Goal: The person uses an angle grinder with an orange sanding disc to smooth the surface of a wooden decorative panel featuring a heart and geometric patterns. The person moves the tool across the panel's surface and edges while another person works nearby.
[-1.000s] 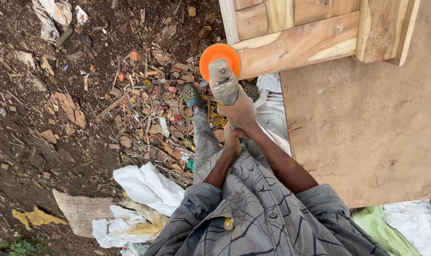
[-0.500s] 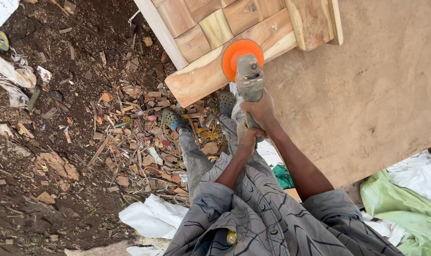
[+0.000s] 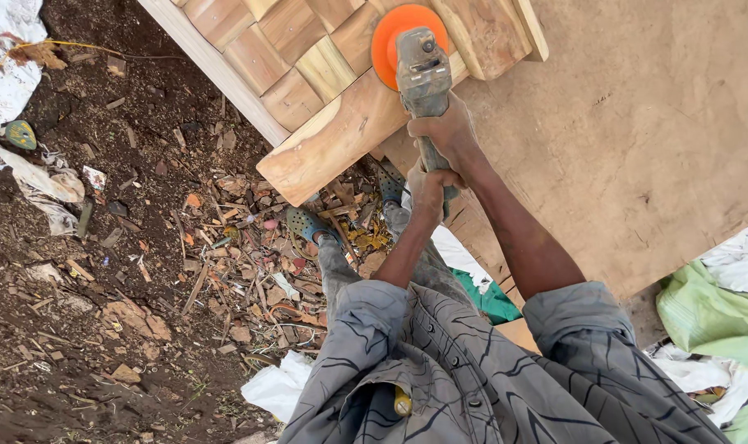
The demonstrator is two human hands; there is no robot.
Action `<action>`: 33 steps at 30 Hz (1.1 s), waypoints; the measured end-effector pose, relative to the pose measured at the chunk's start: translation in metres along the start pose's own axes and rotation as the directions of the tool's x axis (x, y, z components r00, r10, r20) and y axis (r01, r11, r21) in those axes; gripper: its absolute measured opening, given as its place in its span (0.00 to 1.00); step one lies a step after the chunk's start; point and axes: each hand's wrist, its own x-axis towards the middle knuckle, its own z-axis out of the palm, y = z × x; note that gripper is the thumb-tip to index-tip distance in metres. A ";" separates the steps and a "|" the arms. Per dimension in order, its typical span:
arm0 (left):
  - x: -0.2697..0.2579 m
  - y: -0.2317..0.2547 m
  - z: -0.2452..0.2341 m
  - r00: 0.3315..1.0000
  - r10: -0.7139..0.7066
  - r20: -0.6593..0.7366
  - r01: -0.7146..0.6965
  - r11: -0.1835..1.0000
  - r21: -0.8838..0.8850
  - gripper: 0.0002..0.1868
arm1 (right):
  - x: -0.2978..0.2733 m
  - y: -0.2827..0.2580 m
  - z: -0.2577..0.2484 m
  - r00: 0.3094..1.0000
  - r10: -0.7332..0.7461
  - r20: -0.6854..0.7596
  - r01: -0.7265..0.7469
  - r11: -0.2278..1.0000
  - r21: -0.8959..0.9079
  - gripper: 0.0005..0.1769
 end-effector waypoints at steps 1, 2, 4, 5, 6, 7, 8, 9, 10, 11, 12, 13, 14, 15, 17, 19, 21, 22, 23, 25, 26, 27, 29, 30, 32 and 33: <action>-0.002 -0.001 0.000 1.000 -0.013 -0.005 0.013 1.000 0.006 0.15 | -0.002 0.001 -0.002 1.000 -0.015 0.007 0.015 1.000 -0.008 0.24; -0.004 -0.004 0.001 1.000 -0.021 -0.003 0.021 1.000 -0.002 0.16 | -0.006 0.002 -0.004 1.000 0.016 0.003 -0.016 1.000 0.007 0.24; -0.010 -0.010 0.002 0.999 -0.037 0.028 0.037 0.999 -0.007 0.16 | -0.013 0.008 -0.009 0.997 0.076 -0.010 -0.076 0.996 0.041 0.25; -0.014 -0.013 0.001 0.998 -0.042 0.039 0.043 0.999 -0.017 0.16 | -0.016 0.011 -0.008 0.997 0.075 -0.027 -0.075 0.997 0.016 0.25; -0.017 -0.015 -0.001 0.997 -0.048 0.052 0.050 0.998 -0.024 0.16 | -0.019 0.016 -0.008 0.996 0.073 -0.044 -0.074 0.997 -0.009 0.25; -0.021 -0.019 -0.002 0.996 -0.053 0.067 0.055 0.998 -0.031 0.17 | -0.023 0.020 -0.010 0.996 0.069 -0.062 -0.071 0.997 -0.035 0.25; -0.024 -0.022 -0.003 0.995 -0.059 0.081 0.062 0.997 -0.036 0.17 | -0.027 0.026 -0.011 0.996 0.063 -0.060 -0.063 0.998 0.007 0.25; -0.028 -0.029 -0.001 0.994 -0.062 0.094 0.067 0.996 -0.052 0.17 | -0.032 0.031 -0.016 0.997 0.060 -0.054 -0.057 0.997 0.042 0.24; -0.033 -0.036 0.000 0.992 -0.066 0.110 0.073 0.995 -0.062 0.18 | -0.039 0.037 -0.020 0.997 0.056 -0.049 -0.052 0.996 0.078 0.23; -0.036 -0.041 -0.001 0.992 -0.056 0.113 0.065 0.995 -0.074 0.18 | -0.043 0.042 -0.021 0.995 0.085 -0.045 -0.081 0.993 0.083 0.23; -0.039 -0.048 -0.004 0.991 -0.040 0.129 0.050 0.996 -0.079 0.18 | -0.049 0.046 -0.021 0.993 0.113 -0.042 -0.109 0.990 0.088 0.22; -0.040 -0.054 -0.008 0.993 -0.039 0.112 0.043 0.998 -0.036 0.19 | -0.053 0.048 -0.020 0.990 0.135 -0.040 -0.131 0.987 0.093 0.21; -0.041 -0.062 -0.013 0.995 -0.038 0.094 0.038 0.999 0.008 0.20 | -0.057 0.048 -0.017 0.994 0.101 -0.040 -0.098 0.992 0.073 0.22; -0.042 -0.071 -0.020 0.996 -0.042 0.080 0.037 0.998 0.052 0.20 | -0.062 0.049 -0.012 0.997 0.069 -0.043 -0.067 0.996 0.055 0.23; -0.043 -0.095 -0.046 0.998 -0.055 0.033 0.056 0.998 -0.005 0.19 | -0.071 0.047 0.004 0.999 0.029 -0.035 -0.029 0.999 -0.014 0.25; -0.048 -0.124 -0.082 0.999 -0.051 0.003 0.052 0.995 -0.082 0.14 | -0.080 0.046 0.035 1.000 0.015 -0.012 -0.016 0.993 -0.115 0.27; -0.052 -0.145 -0.128 0.995 -0.097 -0.008 0.096 0.987 -0.132 0.10 | -0.091 0.043 0.071 0.999 -0.015 0.030 0.024 0.945 -0.327 0.33; -0.055 -0.151 -0.148 0.987 -0.158 -0.009 0.155 0.979 -0.135 0.10 | -0.095 0.040 0.088 0.997 -0.030 0.071 0.053 0.938 -0.343 0.36; -0.059 -0.157 -0.163 0.991 -0.135 -0.010 0.131 0.977 -0.170 0.11 | -0.099 0.039 0.101 0.993 -0.043 0.107 0.079 0.929 -0.361 0.39; -0.066 -0.159 -0.179 0.996 -0.092 -0.010 0.087 0.966 -0.242 0.15 | -0.104 0.042 0.114 0.985 0.067 0.157 0.007 0.902 -0.431 0.41; -0.074 -0.161 -0.178 0.996 -0.087 -0.016 0.081 0.970 -0.229 0.15 | -0.107 0.047 0.115 0.976 0.125 0.177 -0.028 0.883 -0.468 0.42; -0.078 -0.160 -0.170 0.998 -0.067 -0.010 0.063 0.972 -0.225 0.12 | -0.107 0.050 0.112 0.981 0.063 0.186 0.019 0.911 -0.412 0.41; -0.079 -0.144 -0.139 1.000 -0.026 -0.015 0.022 0.978 -0.208 0.10 | -0.104 0.056 0.090 0.978 -0.061 0.198 0.119 0.949 -0.294 0.38; -0.078 -0.133 -0.120 1.000 -0.005 -0.018 0.001 0.980 -0.198 0.11 | -0.100 0.059 0.078 0.988 0.009 0.155 0.028 0.972 -0.235 0.34; -0.068 -0.108 -0.071 1.000 0.010 -0.019 -0.012 0.989 -0.148 0.15 | -0.086 0.057 0.045 0.998 -0.009 0.070 0.023 0.978 -0.207 0.26; -0.061 -0.093 -0.051 0.999 -0.009 -0.031 0.006 0.996 -0.089 0.18 | -0.082 0.053 0.028 0.995 -0.077 0.059 0.085 0.986 -0.142 0.21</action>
